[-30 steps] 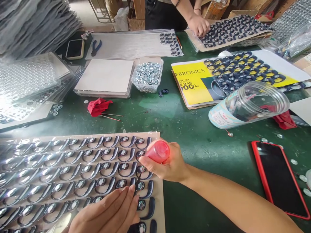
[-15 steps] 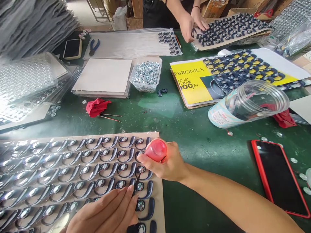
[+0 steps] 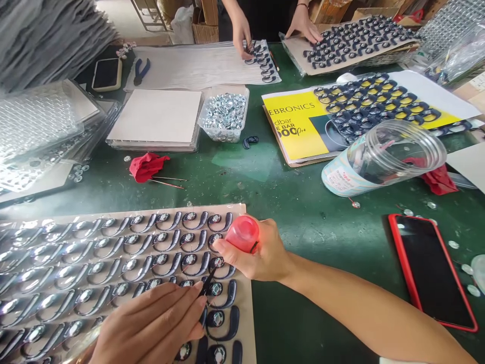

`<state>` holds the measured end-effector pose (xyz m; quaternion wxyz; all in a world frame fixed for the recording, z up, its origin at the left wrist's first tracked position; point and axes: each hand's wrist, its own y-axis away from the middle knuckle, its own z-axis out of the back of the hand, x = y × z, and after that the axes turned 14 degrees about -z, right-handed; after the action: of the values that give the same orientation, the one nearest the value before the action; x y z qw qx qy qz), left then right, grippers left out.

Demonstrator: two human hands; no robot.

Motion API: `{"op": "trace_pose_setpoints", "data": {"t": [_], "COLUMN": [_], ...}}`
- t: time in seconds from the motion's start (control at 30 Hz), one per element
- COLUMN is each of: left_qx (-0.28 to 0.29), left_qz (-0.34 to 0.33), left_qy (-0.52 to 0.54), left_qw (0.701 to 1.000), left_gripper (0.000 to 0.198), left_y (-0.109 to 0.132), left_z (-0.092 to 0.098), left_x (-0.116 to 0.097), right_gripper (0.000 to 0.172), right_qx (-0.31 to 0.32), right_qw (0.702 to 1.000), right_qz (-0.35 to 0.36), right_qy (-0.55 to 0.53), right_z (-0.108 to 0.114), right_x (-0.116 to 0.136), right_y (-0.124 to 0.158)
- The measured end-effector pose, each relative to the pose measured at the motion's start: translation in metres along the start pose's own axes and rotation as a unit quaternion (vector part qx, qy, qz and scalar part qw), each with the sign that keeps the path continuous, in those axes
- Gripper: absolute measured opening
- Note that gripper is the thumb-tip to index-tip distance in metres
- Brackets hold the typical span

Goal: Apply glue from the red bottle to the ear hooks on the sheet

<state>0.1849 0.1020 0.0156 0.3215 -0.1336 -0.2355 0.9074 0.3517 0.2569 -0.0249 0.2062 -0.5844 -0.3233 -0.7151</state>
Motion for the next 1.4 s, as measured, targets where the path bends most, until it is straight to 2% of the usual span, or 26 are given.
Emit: {"op": "trace_pose_setpoints", "data": {"t": [0.17,0.33,0.4,0.47,0.53,0.63,0.77,0.87,0.93,1.0,1.1,1.2,1.27,1.4], "left_qx": [-0.026,-0.044,-0.06,-0.073,-0.07,-0.042,0.009,-0.014,-0.019,0.016,0.073,0.07,0.056,0.055], "left_qz": [0.032,0.075,0.104,0.117,0.097,0.031,0.011,0.005,0.004,-0.008,-0.072,-0.149,-0.174,-0.158], "left_qy": [0.066,0.173,0.183,0.176,0.161,0.108,0.007,-0.007,-0.025,-0.059,-0.121,-0.167,-0.179,-0.177], "left_qw": [0.997,0.981,0.976,0.975,0.98,0.993,1.0,1.0,0.999,0.998,0.987,0.972,0.967,0.97], "left_gripper": [0.021,0.022,0.02,0.018,0.019,0.02,0.018,0.023,0.025,0.028,0.028,0.029,0.03,0.029], "left_y": [0.002,0.004,0.004,0.005,0.009,0.018,0.027,0.027,0.025,0.022,0.022,0.025,0.026,0.024], "left_z": [-0.002,0.0,0.001,0.002,0.004,0.006,0.005,0.002,0.0,-0.002,-0.006,-0.011,-0.014,-0.016], "left_x": [0.005,0.02,0.023,0.021,0.014,-0.007,-0.032,-0.039,-0.041,-0.044,-0.047,-0.044,-0.042,-0.04], "right_gripper": [0.019,0.016,0.016,0.018,0.021,0.019,0.016,0.015,0.015,0.016,0.015,0.014,0.015,0.013], "right_qx": [0.006,-0.011,-0.005,0.026,0.059,0.054,0.046,0.054,0.052,0.049,0.042,0.025,0.016,0.004], "right_qw": [1.0,0.99,0.993,0.997,0.993,0.991,0.993,0.995,0.997,0.998,0.998,0.995,0.992,0.992], "right_qz": [0.02,0.141,0.121,0.045,-0.03,-0.061,-0.02,-0.004,0.004,0.016,0.045,0.097,0.123,0.124], "right_qy": [0.023,0.02,-0.014,-0.062,-0.096,-0.107,-0.102,-0.079,-0.061,-0.048,-0.024,0.007,0.016,0.028], "right_z": [0.0,-0.003,-0.001,0.002,0.004,0.001,-0.008,-0.013,-0.014,-0.014,-0.015,-0.015,-0.015,-0.015], "right_x": [0.002,0.003,0.005,0.008,0.011,0.009,-0.003,-0.011,-0.013,-0.012,-0.007,-0.002,0.0,-0.003], "right_y": [0.0,0.0,0.002,0.005,0.01,0.02,0.03,0.034,0.035,0.034,0.032,0.03,0.029,0.028]}}
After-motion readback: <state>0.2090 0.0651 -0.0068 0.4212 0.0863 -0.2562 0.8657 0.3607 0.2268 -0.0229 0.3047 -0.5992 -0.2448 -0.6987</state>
